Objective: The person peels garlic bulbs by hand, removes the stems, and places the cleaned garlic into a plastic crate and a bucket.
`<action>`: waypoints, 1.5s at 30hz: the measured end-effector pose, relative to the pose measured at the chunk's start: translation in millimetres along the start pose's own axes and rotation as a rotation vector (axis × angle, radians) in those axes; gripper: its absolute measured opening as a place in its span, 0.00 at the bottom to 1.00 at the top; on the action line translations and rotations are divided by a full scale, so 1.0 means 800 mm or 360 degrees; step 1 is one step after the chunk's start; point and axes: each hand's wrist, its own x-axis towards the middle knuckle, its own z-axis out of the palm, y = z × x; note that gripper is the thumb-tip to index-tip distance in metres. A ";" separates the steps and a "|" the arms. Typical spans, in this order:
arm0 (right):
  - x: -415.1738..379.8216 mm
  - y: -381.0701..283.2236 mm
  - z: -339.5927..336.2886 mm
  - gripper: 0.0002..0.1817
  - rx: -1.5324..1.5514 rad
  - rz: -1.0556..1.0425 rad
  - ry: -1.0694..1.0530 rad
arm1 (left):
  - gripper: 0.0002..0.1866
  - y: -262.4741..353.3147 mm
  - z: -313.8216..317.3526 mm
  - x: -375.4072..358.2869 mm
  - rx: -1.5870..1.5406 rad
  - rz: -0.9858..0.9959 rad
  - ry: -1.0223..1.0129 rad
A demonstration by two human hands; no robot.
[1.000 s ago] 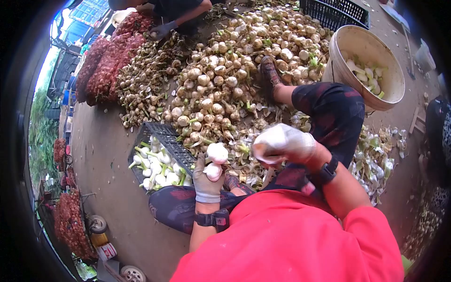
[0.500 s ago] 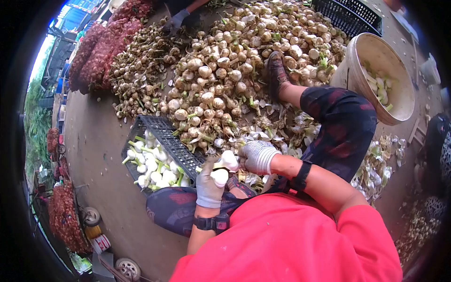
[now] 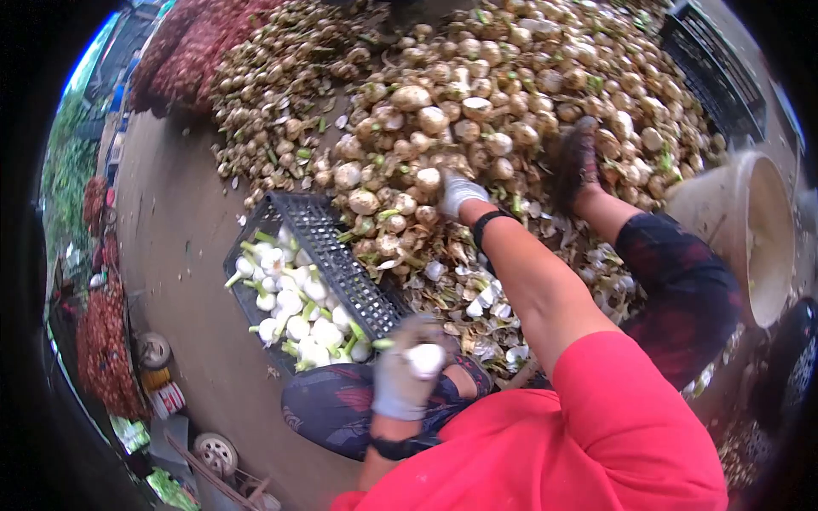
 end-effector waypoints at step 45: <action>-0.420 0.017 -0.104 0.17 0.1542 0.0004 -0.0371 | 0.32 0.094 0.063 -0.078 0.0697 0.1134 -0.0062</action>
